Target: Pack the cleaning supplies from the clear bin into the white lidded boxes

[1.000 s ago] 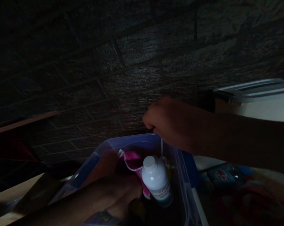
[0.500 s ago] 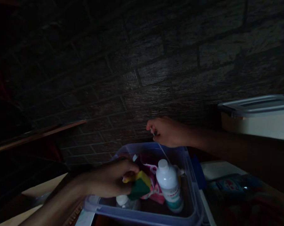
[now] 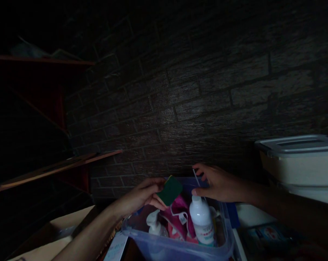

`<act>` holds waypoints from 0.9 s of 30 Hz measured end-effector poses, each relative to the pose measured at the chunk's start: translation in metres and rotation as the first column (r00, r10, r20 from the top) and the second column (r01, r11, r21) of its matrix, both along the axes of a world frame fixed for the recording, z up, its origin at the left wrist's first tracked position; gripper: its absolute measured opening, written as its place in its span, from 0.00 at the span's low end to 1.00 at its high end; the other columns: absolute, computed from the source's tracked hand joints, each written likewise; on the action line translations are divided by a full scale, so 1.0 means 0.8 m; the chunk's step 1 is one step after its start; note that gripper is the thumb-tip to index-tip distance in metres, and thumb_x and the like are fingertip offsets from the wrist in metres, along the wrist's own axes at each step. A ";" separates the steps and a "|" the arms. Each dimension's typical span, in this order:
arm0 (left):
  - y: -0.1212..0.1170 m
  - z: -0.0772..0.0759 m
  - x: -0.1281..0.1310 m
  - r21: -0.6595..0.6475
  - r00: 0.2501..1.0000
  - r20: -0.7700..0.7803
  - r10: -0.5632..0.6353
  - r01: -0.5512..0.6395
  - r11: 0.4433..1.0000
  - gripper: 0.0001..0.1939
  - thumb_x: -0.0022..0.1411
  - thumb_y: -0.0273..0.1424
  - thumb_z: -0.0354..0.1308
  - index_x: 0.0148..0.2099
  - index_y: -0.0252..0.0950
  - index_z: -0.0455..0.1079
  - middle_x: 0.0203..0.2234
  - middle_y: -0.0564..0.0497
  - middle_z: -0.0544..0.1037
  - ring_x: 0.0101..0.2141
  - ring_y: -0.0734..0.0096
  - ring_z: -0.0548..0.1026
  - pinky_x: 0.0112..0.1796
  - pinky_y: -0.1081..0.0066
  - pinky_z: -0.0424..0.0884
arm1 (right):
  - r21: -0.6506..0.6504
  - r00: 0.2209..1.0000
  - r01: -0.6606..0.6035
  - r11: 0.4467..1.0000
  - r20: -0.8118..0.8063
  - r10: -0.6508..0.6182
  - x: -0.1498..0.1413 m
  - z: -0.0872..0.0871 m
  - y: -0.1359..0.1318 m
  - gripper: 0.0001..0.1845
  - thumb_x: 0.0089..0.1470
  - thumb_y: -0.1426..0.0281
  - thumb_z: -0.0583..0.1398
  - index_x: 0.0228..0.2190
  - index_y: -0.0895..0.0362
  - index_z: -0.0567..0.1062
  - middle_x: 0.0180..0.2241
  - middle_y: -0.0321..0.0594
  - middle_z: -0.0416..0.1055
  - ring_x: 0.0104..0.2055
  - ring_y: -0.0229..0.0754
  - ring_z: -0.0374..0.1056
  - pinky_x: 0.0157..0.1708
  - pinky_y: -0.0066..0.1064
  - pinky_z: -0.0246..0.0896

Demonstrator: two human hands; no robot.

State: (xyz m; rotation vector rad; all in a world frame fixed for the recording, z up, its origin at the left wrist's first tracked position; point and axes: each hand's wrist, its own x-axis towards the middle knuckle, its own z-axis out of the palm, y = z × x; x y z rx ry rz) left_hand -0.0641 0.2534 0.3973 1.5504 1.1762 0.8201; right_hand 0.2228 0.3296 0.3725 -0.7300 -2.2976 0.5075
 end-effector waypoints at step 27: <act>-0.017 -0.022 0.034 -0.096 0.811 0.549 0.203 -0.180 0.979 0.11 0.65 0.29 0.56 0.46 0.27 0.72 0.40 0.36 0.82 0.35 0.61 0.83 0.45 0.62 0.78 | -0.045 0.997 0.025 0.999 -0.076 -0.028 0.016 -0.036 -0.062 0.10 0.60 0.64 0.61 0.42 0.51 0.77 0.33 0.34 0.77 0.32 0.40 0.71 0.31 0.31 0.62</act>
